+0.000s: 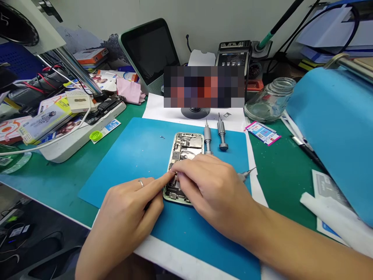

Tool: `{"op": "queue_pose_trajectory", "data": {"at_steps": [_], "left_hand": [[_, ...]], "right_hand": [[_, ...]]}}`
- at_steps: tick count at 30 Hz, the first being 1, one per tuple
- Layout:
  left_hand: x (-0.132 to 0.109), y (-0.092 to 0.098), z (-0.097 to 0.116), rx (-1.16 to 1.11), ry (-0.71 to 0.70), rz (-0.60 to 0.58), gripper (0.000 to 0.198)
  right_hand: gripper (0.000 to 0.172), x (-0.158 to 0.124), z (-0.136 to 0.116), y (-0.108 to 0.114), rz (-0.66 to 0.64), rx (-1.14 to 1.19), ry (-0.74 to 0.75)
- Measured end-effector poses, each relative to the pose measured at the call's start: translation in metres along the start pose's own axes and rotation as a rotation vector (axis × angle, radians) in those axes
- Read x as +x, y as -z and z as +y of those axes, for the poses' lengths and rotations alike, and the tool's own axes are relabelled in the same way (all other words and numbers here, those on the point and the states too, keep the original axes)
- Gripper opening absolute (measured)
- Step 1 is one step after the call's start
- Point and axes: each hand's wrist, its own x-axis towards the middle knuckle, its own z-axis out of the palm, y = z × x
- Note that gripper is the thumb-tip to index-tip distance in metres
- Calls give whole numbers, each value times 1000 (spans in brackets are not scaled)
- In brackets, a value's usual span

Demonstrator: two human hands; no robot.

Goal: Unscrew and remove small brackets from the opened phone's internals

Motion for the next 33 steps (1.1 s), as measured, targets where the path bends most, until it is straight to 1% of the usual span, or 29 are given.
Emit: {"op": "queue_pose_trajectory", "data": {"at_steps": [11, 15, 20, 27, 33], "left_hand": [[0, -3, -2, -14, -11, 30, 41], [-2, -3, -2, -25, -39, 61, 40], [-5, -2, -2, -42, -88, 64, 37], [-3, -3, -2, -17, -101, 94, 34], [-4, -2, -2, -17, -113, 103, 36]], "right_hand": [[17, -1, 1, 0, 7, 14, 11], [17, 0, 0, -2, 12, 11, 12], [17, -1, -1, -4, 23, 5, 17], [17, 0, 0, -3, 18, -9, 2], [17, 0, -1, -1, 8, -20, -9]]}}
